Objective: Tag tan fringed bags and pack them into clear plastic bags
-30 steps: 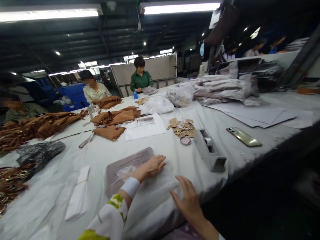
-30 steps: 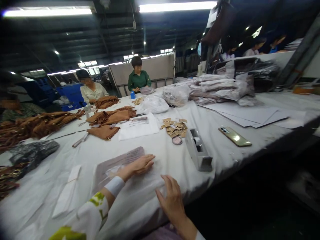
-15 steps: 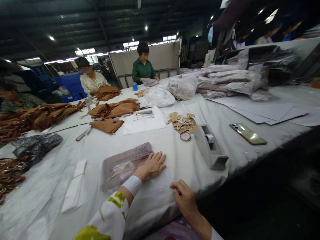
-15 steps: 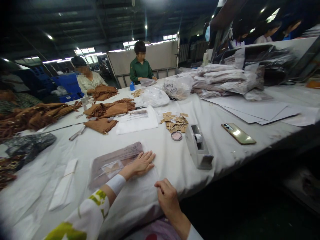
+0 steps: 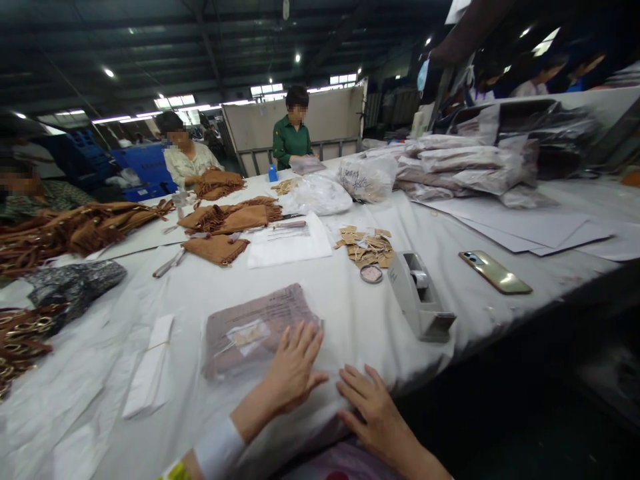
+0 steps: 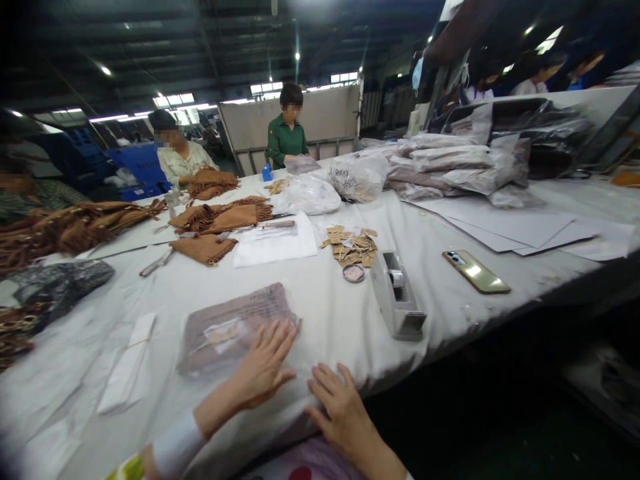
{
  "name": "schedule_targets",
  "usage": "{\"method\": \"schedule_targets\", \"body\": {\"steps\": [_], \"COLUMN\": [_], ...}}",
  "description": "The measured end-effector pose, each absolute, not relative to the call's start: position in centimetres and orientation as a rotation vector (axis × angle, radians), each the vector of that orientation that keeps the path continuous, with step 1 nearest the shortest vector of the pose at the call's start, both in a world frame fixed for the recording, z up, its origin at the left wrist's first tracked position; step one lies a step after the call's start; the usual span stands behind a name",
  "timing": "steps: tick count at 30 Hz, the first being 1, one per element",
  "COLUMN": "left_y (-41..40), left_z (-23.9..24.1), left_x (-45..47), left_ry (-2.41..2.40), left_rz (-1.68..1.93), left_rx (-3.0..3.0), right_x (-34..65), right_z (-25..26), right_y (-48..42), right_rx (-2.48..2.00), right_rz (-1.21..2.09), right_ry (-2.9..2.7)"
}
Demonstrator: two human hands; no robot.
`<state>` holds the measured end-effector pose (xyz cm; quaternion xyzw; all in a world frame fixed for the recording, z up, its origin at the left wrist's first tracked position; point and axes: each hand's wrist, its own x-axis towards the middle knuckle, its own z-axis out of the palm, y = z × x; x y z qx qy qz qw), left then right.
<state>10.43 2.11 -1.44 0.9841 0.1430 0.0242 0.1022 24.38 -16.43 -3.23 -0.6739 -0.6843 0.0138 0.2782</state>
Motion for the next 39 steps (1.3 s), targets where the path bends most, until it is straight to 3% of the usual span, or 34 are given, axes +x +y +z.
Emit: {"method": "schedule_targets", "body": {"steps": [5,9,14,20,28,35,39], "left_y": [-1.4,2.3,6.3,7.1,7.8,3.7,3.8], "left_z": [-2.9,-4.5,-7.3,-7.2,-4.8,-5.2,-5.4], "left_x": [0.8,-9.5,-19.2,-15.0,-15.1,-14.9,-13.4], "left_ry": [0.161,0.791,1.155,0.889,0.13,0.247,0.806], "left_rz": [0.102,0.639,0.485,0.395,0.256,0.379,0.523], "left_rx": [2.786,2.725,2.783,2.938,3.041,2.822,2.224], "right_x": [27.8,31.1,32.1,30.4,29.8,28.1,26.9], "right_z": [-4.0,-5.2,-6.2,-4.3,-3.6,-4.3,-3.8], "right_y": [-16.9,-15.0,-11.5,-8.3,-10.7,-11.7,-9.7], "right_rx": [-1.85,-1.945,-1.938,-1.693,-1.143,-1.114,-1.418], "right_rz": [0.06,-0.146,-0.186,-0.177,0.3,0.48,0.763], "right_ry": [-1.569,-1.683,-1.96,-2.335,-2.371,-2.242,-1.708]}}
